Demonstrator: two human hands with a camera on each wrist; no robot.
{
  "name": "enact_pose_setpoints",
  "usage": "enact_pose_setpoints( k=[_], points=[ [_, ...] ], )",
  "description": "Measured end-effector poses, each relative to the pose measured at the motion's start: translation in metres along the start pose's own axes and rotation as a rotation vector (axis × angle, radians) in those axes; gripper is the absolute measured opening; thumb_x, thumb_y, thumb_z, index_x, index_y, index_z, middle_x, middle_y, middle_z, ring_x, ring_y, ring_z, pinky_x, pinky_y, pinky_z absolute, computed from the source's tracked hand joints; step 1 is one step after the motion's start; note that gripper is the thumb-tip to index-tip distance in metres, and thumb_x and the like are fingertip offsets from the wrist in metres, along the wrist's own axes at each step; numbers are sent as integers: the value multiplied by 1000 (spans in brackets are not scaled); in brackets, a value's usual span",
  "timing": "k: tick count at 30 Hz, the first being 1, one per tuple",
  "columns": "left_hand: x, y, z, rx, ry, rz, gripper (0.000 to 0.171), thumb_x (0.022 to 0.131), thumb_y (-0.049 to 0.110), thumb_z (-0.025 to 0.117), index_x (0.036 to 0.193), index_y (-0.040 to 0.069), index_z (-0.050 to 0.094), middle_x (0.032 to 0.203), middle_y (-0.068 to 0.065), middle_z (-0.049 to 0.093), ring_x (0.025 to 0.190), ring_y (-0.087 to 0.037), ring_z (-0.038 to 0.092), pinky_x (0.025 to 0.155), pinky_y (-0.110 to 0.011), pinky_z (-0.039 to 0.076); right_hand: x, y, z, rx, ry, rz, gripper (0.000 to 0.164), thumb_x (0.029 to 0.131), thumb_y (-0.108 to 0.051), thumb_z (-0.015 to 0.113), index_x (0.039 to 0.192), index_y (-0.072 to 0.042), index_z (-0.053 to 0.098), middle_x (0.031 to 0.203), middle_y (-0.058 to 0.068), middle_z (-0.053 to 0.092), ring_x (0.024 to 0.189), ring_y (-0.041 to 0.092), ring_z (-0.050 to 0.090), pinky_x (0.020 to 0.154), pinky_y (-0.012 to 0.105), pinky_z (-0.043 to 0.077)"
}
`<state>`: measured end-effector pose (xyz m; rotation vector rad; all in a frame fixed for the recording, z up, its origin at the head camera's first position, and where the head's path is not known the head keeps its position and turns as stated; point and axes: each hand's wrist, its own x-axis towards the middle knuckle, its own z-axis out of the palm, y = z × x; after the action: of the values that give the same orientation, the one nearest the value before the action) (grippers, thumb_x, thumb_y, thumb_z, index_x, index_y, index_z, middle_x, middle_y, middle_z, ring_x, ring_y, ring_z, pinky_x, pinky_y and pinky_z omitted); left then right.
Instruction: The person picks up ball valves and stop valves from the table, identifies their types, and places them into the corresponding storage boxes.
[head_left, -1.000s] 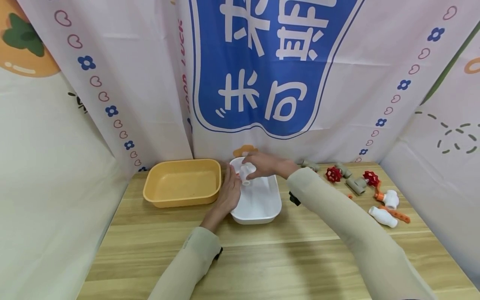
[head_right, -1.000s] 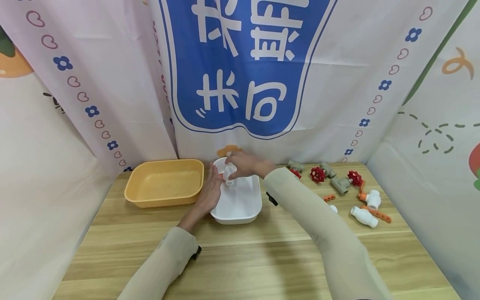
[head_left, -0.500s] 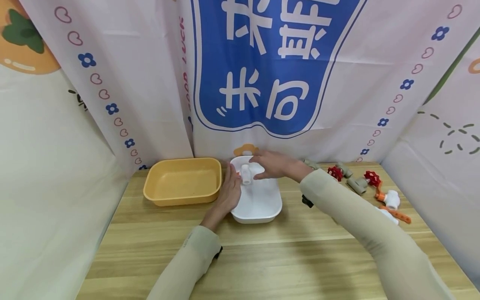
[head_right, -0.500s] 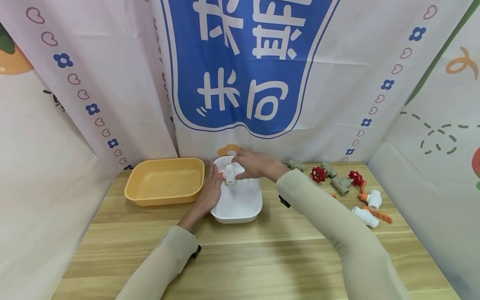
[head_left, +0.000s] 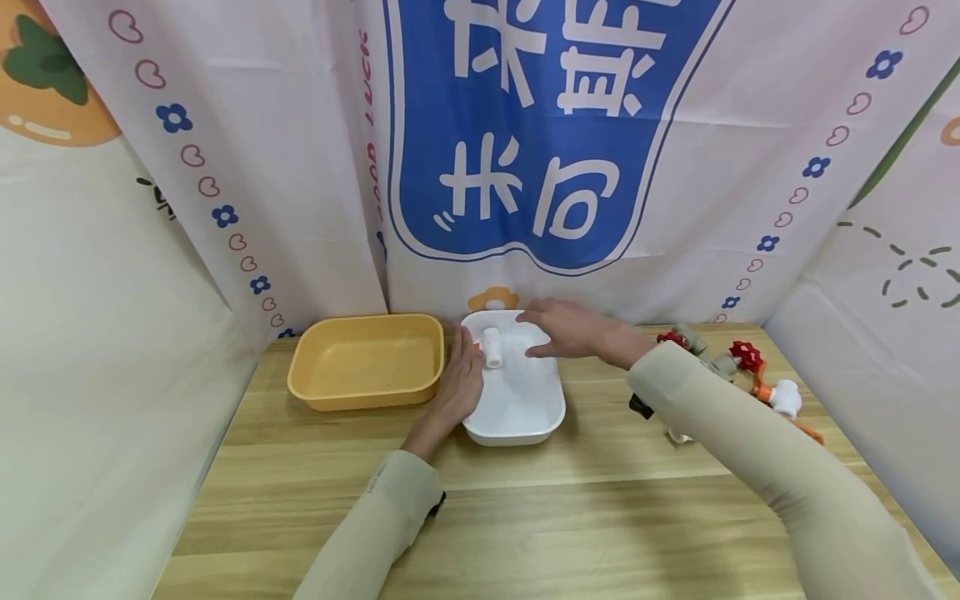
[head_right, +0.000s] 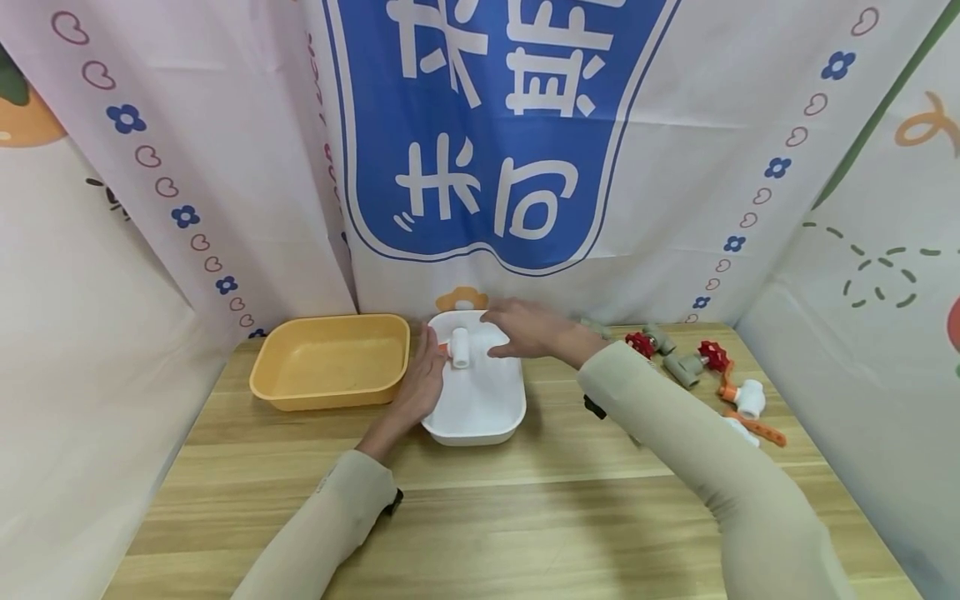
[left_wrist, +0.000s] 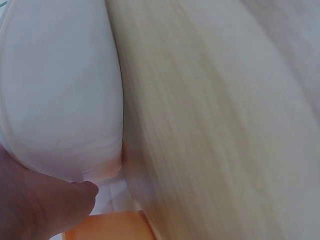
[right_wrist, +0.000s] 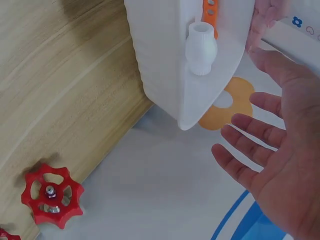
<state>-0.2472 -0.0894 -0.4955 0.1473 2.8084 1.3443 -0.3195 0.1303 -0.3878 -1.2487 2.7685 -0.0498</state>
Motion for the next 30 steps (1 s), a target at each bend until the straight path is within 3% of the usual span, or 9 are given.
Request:
enact_pose_setpoints(
  k=[10,30],
  points=[
    [-1,0,1,-6,-4,-4,67,115,38,18,169,3,0,179,-10,-10,164,-26,1,133,-46,10,-23,10,-8,-7,31,19,64,92,-39,84,143,-4,64,140,16,66,125,33,65,105,48,56],
    [-2,1,0,-3,0,-7,67,115,38,19,169,2,0,179,-10,-11,164,-26,1,133,-47,10,-70,28,11,-63,44,-16,64,94,-39,81,143,-2,63,135,19,67,122,38,65,102,56,55]
  ],
)
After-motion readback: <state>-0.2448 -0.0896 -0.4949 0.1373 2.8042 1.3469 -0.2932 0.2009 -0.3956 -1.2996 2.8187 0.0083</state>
